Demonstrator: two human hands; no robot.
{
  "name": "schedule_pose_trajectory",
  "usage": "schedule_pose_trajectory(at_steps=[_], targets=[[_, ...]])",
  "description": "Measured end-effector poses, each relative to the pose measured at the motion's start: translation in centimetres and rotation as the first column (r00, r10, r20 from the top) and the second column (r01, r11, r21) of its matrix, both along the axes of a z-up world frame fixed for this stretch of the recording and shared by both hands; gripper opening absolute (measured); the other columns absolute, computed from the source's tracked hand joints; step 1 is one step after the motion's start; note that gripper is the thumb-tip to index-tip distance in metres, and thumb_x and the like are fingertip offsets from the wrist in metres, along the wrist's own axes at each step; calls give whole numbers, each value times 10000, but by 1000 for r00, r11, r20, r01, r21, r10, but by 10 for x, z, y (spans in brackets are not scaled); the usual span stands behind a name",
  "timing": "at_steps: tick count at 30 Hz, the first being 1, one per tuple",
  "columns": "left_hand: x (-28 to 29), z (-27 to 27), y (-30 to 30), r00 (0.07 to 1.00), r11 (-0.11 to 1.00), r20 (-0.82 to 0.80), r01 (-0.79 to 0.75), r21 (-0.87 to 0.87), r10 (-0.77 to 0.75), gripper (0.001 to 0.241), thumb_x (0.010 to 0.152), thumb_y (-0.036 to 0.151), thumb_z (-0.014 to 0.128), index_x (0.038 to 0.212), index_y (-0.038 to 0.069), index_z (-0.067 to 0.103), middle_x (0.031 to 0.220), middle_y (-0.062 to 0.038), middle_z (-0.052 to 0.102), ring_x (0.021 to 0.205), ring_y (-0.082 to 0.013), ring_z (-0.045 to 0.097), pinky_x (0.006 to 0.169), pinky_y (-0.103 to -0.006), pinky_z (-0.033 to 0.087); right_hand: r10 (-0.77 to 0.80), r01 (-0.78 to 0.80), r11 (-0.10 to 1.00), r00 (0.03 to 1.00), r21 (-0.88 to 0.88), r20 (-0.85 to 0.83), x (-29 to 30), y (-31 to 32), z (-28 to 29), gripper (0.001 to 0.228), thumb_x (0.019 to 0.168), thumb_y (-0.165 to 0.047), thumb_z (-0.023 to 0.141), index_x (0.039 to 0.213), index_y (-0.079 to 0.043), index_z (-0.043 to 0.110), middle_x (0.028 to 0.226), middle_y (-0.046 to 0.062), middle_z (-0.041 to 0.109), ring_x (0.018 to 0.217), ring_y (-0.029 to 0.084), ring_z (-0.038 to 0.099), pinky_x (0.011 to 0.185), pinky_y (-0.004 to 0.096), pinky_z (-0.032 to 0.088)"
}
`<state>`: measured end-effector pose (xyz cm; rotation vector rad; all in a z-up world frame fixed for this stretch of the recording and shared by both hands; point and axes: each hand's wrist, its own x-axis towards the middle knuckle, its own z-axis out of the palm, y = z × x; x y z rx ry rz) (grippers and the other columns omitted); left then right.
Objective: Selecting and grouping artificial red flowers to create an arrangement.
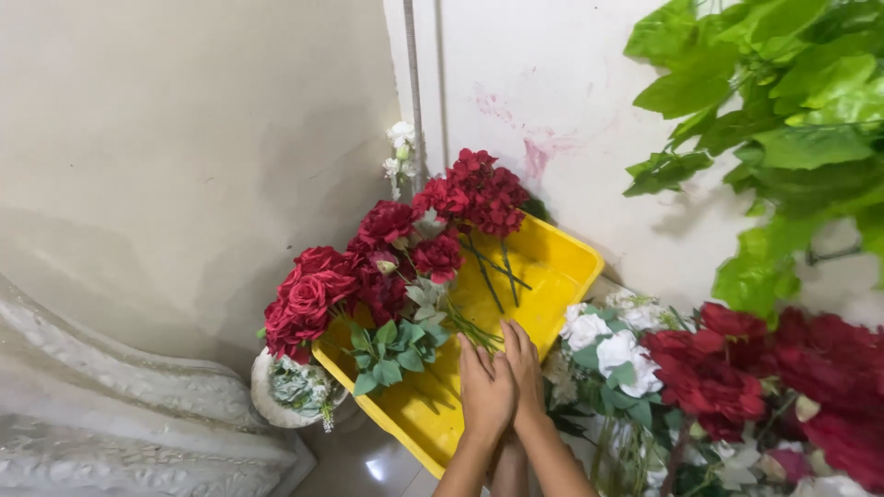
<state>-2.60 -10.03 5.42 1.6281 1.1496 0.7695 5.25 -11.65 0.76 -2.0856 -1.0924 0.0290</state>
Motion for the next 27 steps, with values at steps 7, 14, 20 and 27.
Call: schedule_pose_trajectory(at_steps=[7,14,20,27], targets=[[-18,21,-85,987,988,42,153,3,-153,731,945,298,496,1530,-76,268,1469,-253,493,1312,-369,547,1075,-398,442,-133,128,982,991,142,31,-16,-89,6,624,896,-315,665,1432,-46,491,1488,204,466,1318,394,497,1092,436,406],[-32,23,-163,944,938,14,324,122,-328,688,944,321,496,1475,-99,378,1428,-266,546,1278,-390,570,1108,-437,386,-338,334,936,941,114,19,-41,-184,34,623,884,-322,649,1450,-123,482,1500,129,447,1262,356,545,1027,434,457],[-48,59,-216,875,875,-1,485,20,-485,665,982,346,450,1511,-50,374,1489,-262,478,1378,-376,476,1143,-449,378,-401,404,899,915,168,-49,-54,-244,46,635,885,-247,677,1466,-111,462,1481,162,429,1301,401,500,1062,494,448],[-52,82,-252,778,787,-124,609,-93,-616,697,998,440,396,1552,18,379,1543,-230,451,1478,-353,394,1222,-495,307,-451,487,861,863,143,-228,-50,-285,47,684,877,-148,680,1507,-112,416,1521,195,356,1403,454,411,1137,545,403]])
